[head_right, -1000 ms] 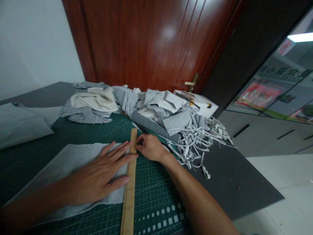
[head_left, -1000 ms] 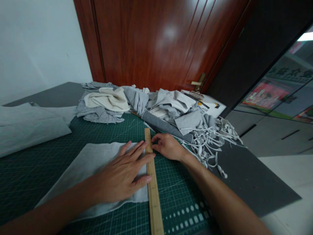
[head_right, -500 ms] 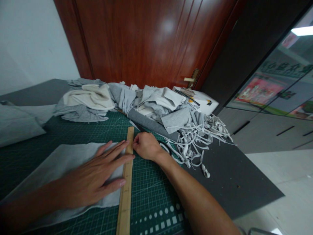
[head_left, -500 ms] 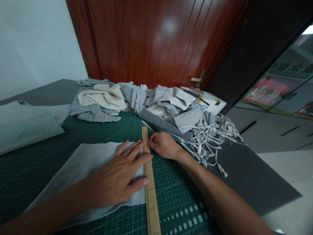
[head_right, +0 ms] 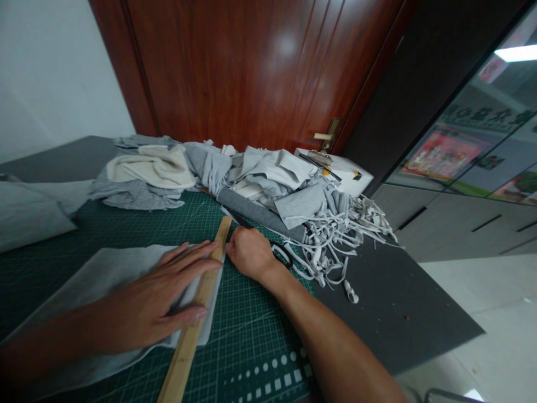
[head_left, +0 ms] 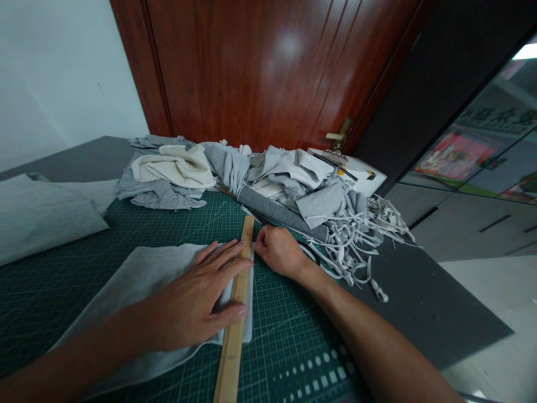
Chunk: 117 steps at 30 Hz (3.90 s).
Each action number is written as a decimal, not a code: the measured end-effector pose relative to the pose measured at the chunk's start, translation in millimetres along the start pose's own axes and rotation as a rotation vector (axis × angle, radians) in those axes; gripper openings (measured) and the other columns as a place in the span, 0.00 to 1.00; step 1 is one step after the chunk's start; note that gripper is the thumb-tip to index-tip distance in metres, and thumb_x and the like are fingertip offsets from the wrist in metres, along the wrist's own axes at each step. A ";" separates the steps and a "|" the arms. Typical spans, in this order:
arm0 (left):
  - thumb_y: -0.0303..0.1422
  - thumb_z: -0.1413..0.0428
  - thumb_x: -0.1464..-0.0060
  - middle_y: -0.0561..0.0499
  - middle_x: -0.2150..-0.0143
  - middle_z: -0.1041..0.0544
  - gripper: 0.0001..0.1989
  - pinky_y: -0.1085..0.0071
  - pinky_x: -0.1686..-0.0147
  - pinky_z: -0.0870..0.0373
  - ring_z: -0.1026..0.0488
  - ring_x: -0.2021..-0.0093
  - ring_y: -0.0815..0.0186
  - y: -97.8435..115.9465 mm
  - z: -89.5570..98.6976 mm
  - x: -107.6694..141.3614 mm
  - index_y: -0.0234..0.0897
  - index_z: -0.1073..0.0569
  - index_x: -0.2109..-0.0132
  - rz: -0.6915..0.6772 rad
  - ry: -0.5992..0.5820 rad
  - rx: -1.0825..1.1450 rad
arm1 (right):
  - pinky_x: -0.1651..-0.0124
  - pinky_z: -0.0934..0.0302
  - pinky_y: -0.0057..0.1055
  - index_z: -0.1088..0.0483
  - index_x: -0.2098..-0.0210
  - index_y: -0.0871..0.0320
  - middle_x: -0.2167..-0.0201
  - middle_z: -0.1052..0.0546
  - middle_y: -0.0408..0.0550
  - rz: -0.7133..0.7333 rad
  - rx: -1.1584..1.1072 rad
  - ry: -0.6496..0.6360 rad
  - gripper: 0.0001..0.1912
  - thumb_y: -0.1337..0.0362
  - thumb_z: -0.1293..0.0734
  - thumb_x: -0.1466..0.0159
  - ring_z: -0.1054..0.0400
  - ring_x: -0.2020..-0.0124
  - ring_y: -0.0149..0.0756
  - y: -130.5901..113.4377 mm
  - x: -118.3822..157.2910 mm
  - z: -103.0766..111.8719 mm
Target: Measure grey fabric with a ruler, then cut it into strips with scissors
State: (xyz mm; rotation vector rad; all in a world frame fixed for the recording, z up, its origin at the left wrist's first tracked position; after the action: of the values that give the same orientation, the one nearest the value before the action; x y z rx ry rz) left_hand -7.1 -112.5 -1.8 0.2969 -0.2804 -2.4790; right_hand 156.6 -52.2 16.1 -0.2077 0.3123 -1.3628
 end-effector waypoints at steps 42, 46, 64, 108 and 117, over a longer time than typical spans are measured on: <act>0.70 0.39 0.49 0.39 0.18 0.44 0.60 0.46 0.22 0.48 0.45 0.20 0.40 -21.6 -0.4 1.4 0.41 0.42 0.20 0.009 -0.030 -0.023 | 0.69 0.44 0.27 0.18 0.59 0.60 0.75 0.27 0.36 0.123 -0.353 -0.227 0.04 0.70 0.23 0.34 0.36 0.74 0.29 -11.8 39.9 20.6; 0.71 0.39 0.50 0.38 0.18 0.44 0.62 0.46 0.22 0.48 0.45 0.20 0.39 -17.7 1.9 -0.8 0.40 0.42 0.20 0.000 -0.033 -0.010 | 0.73 0.47 0.27 0.21 0.56 0.56 0.75 0.28 0.34 0.302 -0.324 -0.425 0.22 0.57 0.14 0.45 0.37 0.76 0.30 -33.8 76.2 14.6; 0.69 0.43 0.44 0.37 0.17 0.49 0.59 0.44 0.22 0.51 0.50 0.19 0.39 -15.0 1.5 -1.2 0.38 0.46 0.19 0.001 -0.090 -0.044 | 0.73 0.50 0.37 0.25 0.61 0.58 0.69 0.17 0.45 0.689 0.100 -0.185 0.08 0.66 0.34 0.25 0.28 0.74 0.34 -55.4 119.3 -9.3; 0.73 0.47 0.45 0.32 0.20 0.41 0.62 0.42 0.22 0.54 0.44 0.20 0.39 -1.7 -6.1 -10.2 0.31 0.44 0.20 0.037 0.012 -0.052 | 0.78 0.56 0.28 0.24 0.73 0.61 0.85 0.39 0.35 -0.218 -0.523 -0.208 0.21 0.48 0.25 0.36 0.48 0.81 0.27 6.3 -3.8 -12.6; 0.73 0.45 0.46 0.33 0.20 0.40 0.61 0.43 0.22 0.54 0.43 0.21 0.39 -2.1 -5.7 -9.5 0.34 0.44 0.20 0.024 0.040 -0.052 | 0.79 0.58 0.28 0.29 0.78 0.58 0.86 0.41 0.33 -0.186 -0.527 -0.337 0.16 0.58 0.27 0.37 0.49 0.83 0.26 2.7 8.0 -10.6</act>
State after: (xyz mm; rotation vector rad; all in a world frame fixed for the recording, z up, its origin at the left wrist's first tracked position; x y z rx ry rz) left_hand 0.8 -105.9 -6.4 0.3191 -0.2019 -2.4493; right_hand 156.9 -59.1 4.5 -0.9133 0.3695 -1.3783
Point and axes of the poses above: each hand's wrist, its own x-axis away from the middle knuckle, its own z-axis out of the back of the hand, y = z × x, the point moved 7 cm from there along -x, towards the middle knuckle
